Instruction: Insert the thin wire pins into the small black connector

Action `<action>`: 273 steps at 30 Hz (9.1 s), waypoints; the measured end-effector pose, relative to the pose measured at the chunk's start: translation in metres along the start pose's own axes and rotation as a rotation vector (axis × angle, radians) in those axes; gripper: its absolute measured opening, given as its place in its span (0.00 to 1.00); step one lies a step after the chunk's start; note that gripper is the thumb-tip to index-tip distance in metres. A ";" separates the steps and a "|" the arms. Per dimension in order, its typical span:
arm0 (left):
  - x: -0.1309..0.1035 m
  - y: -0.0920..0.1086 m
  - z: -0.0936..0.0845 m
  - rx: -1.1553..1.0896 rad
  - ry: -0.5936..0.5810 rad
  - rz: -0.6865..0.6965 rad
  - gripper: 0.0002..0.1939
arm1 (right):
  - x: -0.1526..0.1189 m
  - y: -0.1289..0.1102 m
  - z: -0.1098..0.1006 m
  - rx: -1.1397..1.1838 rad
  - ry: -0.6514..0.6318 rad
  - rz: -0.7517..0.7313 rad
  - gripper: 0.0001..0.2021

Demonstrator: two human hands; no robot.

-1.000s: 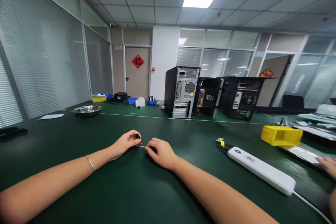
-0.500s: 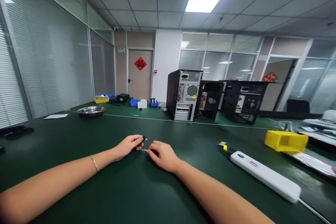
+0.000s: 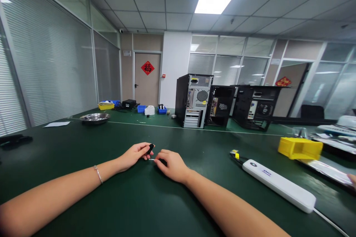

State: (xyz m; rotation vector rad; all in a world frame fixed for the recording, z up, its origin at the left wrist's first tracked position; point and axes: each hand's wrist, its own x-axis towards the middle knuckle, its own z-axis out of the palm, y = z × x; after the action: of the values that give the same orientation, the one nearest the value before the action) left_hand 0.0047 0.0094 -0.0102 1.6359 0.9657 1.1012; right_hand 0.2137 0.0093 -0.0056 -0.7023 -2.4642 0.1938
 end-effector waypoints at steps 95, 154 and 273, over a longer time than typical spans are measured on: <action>-0.002 0.003 0.001 0.352 -0.048 0.100 0.19 | 0.000 0.003 0.005 -0.204 0.075 0.172 0.10; -0.002 0.006 0.000 0.122 0.032 -0.026 0.13 | -0.004 0.001 -0.001 -0.134 0.138 0.204 0.11; 0.001 -0.002 -0.001 -0.051 -0.081 -0.006 0.17 | -0.001 0.006 0.003 -0.048 0.132 0.135 0.05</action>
State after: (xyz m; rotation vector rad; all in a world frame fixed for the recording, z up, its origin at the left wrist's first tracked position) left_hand 0.0035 0.0116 -0.0115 1.6230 0.8829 1.0398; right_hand 0.2153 0.0140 -0.0105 -0.8746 -2.3045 0.1351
